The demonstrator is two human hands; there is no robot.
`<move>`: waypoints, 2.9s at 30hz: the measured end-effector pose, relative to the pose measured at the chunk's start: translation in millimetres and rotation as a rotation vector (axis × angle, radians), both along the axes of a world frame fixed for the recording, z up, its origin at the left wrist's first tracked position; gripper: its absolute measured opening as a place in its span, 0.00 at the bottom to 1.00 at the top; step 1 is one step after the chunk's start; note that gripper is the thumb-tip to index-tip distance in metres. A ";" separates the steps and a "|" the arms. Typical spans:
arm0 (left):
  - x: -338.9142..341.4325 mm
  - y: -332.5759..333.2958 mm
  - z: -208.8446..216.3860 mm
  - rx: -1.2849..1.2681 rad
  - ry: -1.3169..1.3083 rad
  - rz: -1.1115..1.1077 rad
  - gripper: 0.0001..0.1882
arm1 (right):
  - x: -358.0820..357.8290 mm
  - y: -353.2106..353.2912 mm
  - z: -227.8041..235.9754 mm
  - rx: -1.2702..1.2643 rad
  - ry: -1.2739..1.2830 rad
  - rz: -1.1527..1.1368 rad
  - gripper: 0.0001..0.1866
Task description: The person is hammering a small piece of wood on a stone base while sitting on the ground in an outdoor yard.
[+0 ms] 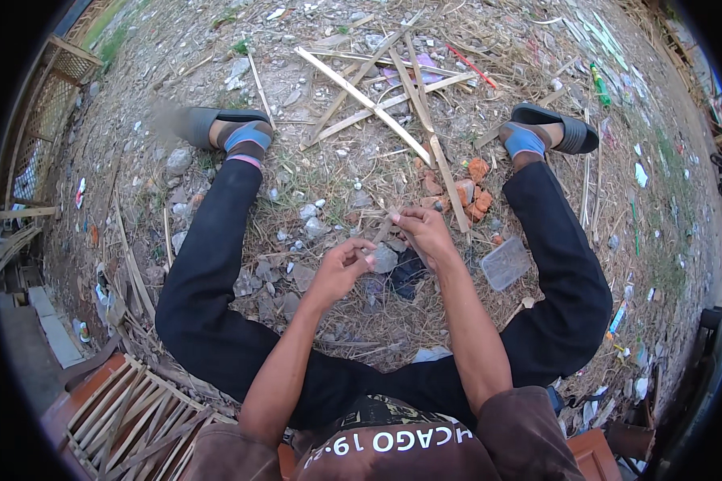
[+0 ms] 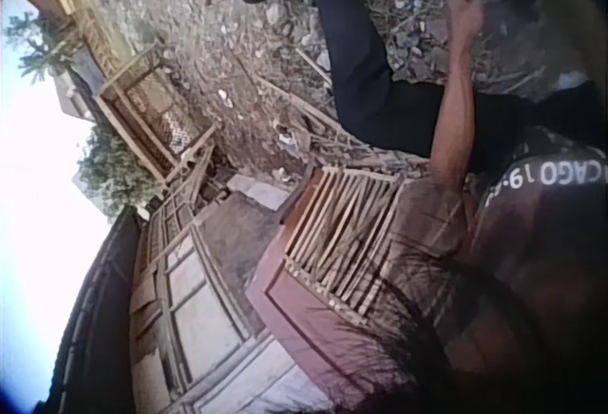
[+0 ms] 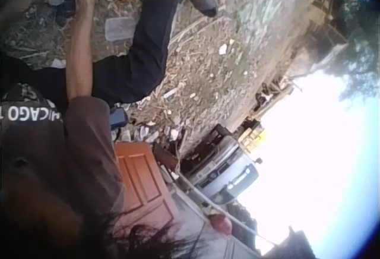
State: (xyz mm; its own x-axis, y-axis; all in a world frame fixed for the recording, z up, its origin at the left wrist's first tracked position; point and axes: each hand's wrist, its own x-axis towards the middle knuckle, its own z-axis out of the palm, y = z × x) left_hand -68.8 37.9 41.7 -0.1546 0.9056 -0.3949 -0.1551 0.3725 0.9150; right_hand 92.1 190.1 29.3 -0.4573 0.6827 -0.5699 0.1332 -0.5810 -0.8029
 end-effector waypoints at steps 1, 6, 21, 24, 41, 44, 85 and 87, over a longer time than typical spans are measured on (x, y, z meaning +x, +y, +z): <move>1.0 0.6 -5.0 -0.014 0.007 -0.050 0.11 | -0.1 -3.3 5.5 0.002 -0.023 -0.011 0.12; 4.0 4.9 -4.2 -0.033 0.008 0.017 0.08 | 6.6 -1.9 1.7 -0.010 0.019 0.025 0.13; -9.9 38.3 51.0 -0.047 0.381 -0.056 0.15 | 8.6 31.9 36.1 0.012 0.019 0.142 0.12; -17.7 11.3 29.1 -0.145 0.354 -0.087 0.15 | 5.8 13.9 26.1 -0.042 -0.046 0.313 0.12; 6.6 -50.6 -29.1 -0.245 0.294 0.000 0.14 | -0.1 -85.9 -29.5 0.276 -0.323 0.020 0.23; 17.8 -51.7 -27.4 -0.282 0.333 0.045 0.13 | -0.8 -90.2 -27.1 0.319 -0.372 -0.009 0.24; 15.5 -1.6 1.8 -0.102 0.425 0.129 0.11 | 15.7 -109.5 -4.5 0.984 -0.566 0.113 0.11; 11.8 -1.0 -5.7 -0.179 0.240 0.131 0.12 | 16.6 -109.6 -6.4 0.991 -0.566 0.110 0.11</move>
